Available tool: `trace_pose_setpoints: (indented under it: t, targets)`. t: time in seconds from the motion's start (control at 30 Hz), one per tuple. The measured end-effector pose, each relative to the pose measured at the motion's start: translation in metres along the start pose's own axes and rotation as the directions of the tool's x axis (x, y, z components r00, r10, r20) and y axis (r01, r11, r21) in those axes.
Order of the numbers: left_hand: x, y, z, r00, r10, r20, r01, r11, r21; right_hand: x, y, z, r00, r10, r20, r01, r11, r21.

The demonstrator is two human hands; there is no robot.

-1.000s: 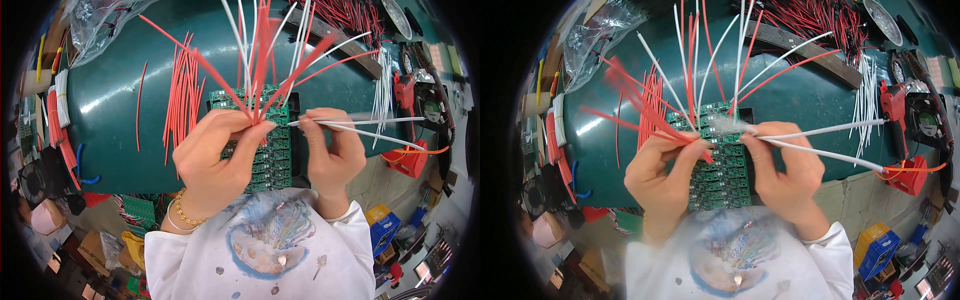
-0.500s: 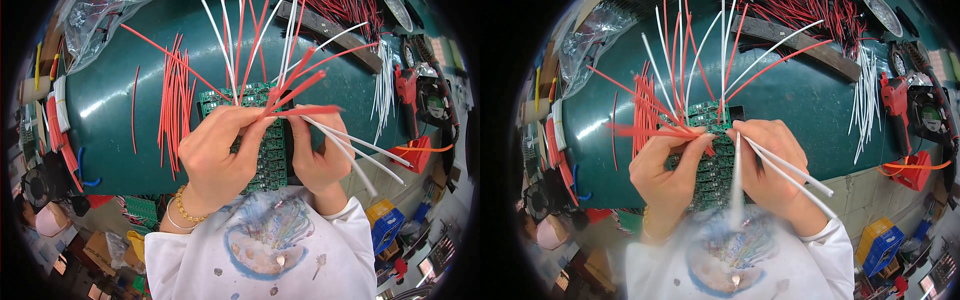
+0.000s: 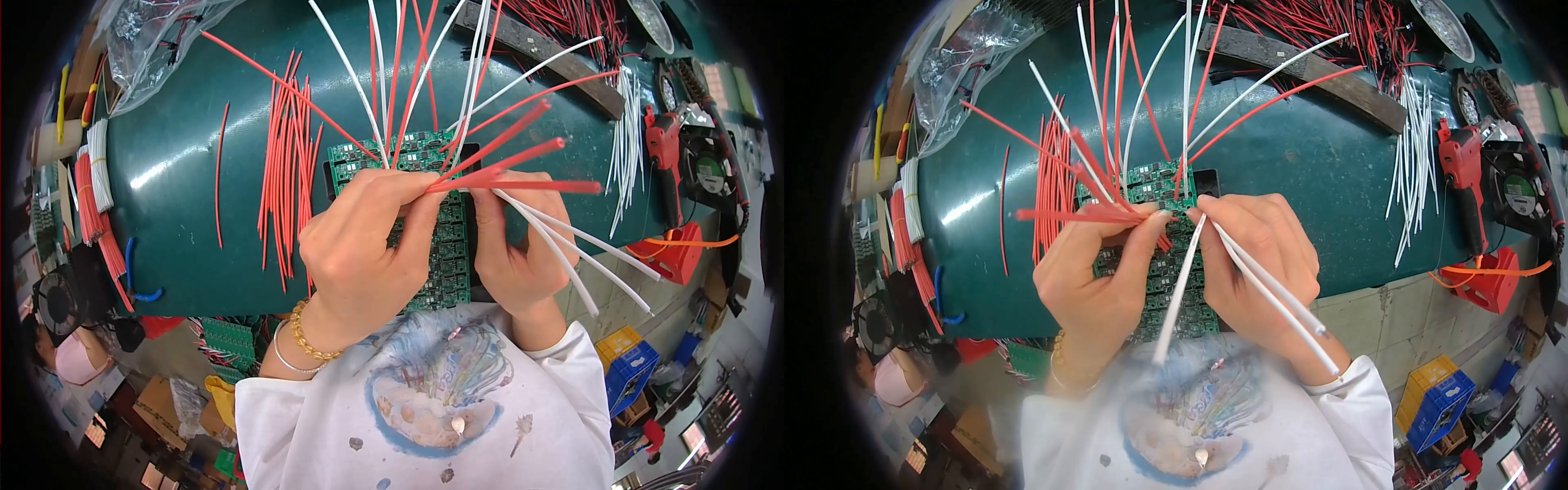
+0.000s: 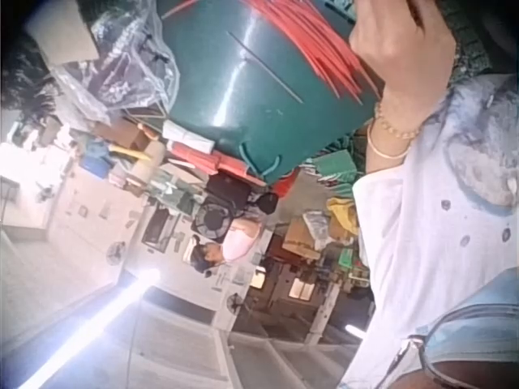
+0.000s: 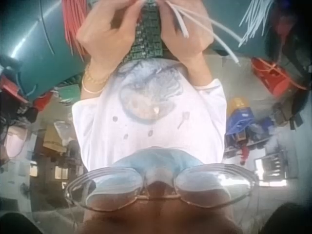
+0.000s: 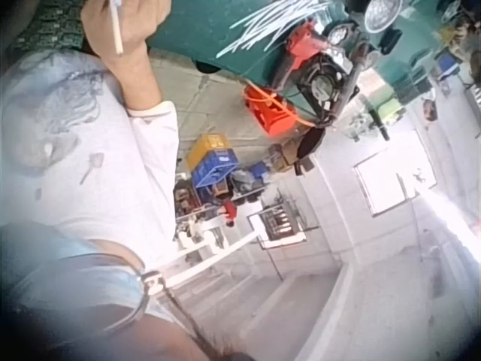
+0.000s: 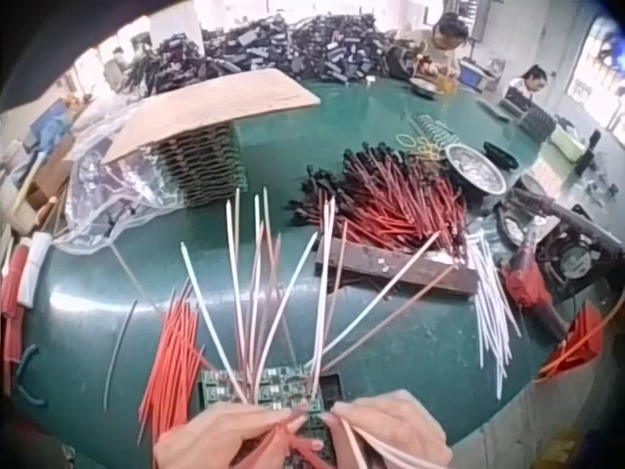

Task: The person inserts wires into a circuit board panel by hand, then connects wired plugs to the boards.

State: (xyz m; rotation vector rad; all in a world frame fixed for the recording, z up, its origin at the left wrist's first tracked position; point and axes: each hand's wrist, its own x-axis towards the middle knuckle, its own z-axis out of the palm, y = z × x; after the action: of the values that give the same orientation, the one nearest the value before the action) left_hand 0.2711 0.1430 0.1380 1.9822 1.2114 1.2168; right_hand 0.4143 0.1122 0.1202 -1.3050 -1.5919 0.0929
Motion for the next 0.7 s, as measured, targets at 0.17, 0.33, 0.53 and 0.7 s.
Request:
trace_pose_setpoints:
  t: [0.17,0.33,0.53,0.7]
  targets:
    - [-0.001,-0.004,0.001,0.996,0.092,-0.002,-0.091,0.995,0.036,0.003,-0.001,0.000,1.000,0.003,0.008,-0.003,1.000,0.008]
    - [-0.002,-0.003,0.003,0.994,0.106,-0.013,-0.106,0.993,0.054,0.008,0.000,0.004,0.999,-0.042,-0.034,0.042,0.999,0.001]
    - [0.002,0.001,0.000,0.999,0.044,0.017,-0.044,0.999,0.012,0.005,0.000,0.002,0.996,0.087,0.019,-0.087,0.996,0.033]
    - [0.008,0.009,-0.011,0.998,0.032,0.061,-0.036,0.998,0.060,0.002,-0.002,0.000,0.981,0.195,0.019,-0.196,0.980,0.043]
